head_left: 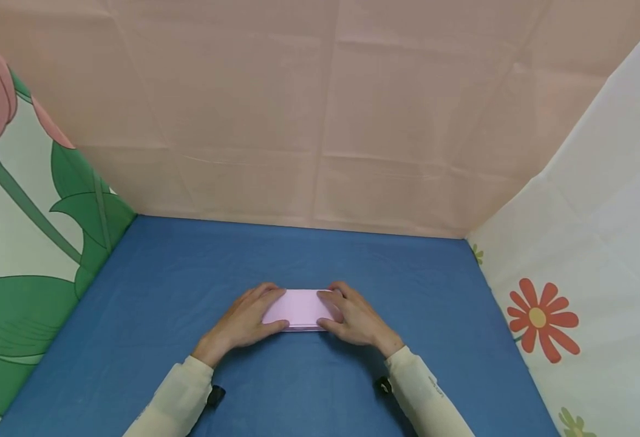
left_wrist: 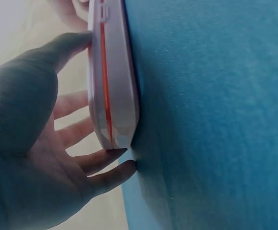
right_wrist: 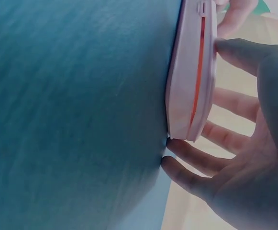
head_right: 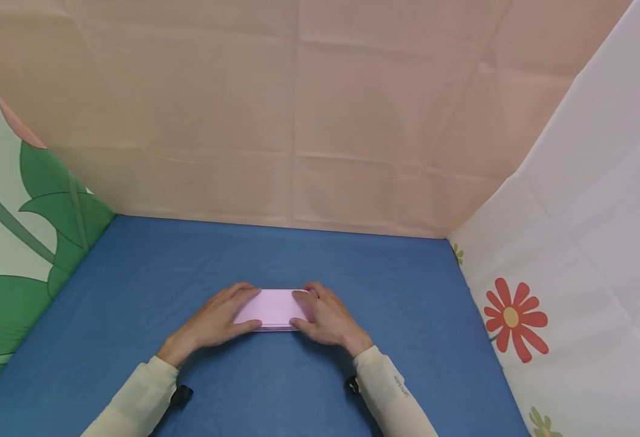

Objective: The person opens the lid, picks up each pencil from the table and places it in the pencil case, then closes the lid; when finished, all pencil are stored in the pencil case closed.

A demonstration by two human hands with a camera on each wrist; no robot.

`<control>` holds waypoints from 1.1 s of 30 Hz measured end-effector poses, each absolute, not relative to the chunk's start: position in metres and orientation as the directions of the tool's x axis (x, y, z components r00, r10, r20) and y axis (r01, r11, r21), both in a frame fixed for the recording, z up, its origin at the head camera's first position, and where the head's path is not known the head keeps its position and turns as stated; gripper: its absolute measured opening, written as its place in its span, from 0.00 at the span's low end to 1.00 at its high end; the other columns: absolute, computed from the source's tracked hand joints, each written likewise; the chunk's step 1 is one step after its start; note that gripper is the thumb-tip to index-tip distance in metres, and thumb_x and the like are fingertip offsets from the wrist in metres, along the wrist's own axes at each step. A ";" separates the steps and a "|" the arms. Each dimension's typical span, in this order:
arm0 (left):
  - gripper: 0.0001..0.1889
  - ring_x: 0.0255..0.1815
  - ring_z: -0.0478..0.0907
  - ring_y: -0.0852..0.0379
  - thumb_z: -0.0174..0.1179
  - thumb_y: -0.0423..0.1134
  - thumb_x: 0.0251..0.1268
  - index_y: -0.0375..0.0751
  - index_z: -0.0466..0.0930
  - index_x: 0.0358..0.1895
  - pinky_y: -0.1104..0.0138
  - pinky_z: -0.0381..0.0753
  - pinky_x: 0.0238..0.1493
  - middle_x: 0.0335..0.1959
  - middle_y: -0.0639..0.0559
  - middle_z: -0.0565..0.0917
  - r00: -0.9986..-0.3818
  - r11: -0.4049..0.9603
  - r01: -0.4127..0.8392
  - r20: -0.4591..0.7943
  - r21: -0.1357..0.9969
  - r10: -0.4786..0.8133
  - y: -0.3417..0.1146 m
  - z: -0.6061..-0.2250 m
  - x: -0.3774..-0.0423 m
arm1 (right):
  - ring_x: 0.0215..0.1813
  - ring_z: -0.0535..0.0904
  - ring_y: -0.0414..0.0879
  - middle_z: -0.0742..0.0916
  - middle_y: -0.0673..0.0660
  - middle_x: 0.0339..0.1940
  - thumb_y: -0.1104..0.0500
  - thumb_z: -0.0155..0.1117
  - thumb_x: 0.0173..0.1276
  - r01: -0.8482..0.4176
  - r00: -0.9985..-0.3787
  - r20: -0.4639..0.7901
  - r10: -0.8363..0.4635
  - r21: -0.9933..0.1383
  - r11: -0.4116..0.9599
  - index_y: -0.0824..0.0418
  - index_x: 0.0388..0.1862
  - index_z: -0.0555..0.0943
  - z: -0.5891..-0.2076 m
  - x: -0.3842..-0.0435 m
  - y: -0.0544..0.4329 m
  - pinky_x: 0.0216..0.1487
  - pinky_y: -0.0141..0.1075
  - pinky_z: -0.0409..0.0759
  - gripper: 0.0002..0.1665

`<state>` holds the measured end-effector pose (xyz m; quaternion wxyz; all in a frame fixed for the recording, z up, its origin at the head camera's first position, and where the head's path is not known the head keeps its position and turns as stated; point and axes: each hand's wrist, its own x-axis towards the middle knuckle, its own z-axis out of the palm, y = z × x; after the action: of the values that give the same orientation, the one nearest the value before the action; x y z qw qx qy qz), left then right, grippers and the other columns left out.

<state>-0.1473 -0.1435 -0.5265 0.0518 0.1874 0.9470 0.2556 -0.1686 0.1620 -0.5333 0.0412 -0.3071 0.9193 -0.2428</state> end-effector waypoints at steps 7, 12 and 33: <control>0.39 0.72 0.81 0.37 0.77 0.55 0.73 0.41 0.79 0.80 0.37 0.82 0.75 0.77 0.41 0.80 -0.925 0.803 0.328 -0.003 0.497 0.380 -0.144 -0.525 -0.147 | 0.71 0.83 0.61 0.82 0.63 0.75 0.46 0.77 0.78 -0.539 -0.808 0.070 -0.586 -0.492 0.684 0.58 0.79 0.82 -0.530 -0.170 0.159 0.74 0.62 0.83 0.36; 0.38 0.72 0.82 0.37 0.78 0.55 0.72 0.41 0.80 0.80 0.37 0.82 0.75 0.76 0.41 0.81 -0.926 0.806 0.329 0.001 0.491 0.377 -0.145 -0.525 -0.145 | 0.69 0.84 0.59 0.83 0.62 0.74 0.46 0.79 0.77 -0.539 -0.804 0.060 -0.592 -0.494 0.682 0.58 0.78 0.83 -0.529 -0.171 0.157 0.72 0.60 0.85 0.36; 0.39 0.73 0.82 0.36 0.80 0.53 0.71 0.42 0.80 0.79 0.35 0.83 0.73 0.76 0.42 0.81 -0.933 0.812 0.314 0.001 0.493 0.360 -0.142 -0.524 -0.142 | 0.67 0.85 0.59 0.83 0.61 0.73 0.48 0.84 0.72 -0.503 -0.829 0.053 -0.557 -0.506 0.701 0.57 0.77 0.84 -0.530 -0.168 0.156 0.70 0.59 0.86 0.38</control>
<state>-0.1418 -0.1418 -0.5242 0.0463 0.1772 0.9506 0.2504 -0.1679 0.1555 -0.5303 0.0522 -0.2878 0.9206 -0.2586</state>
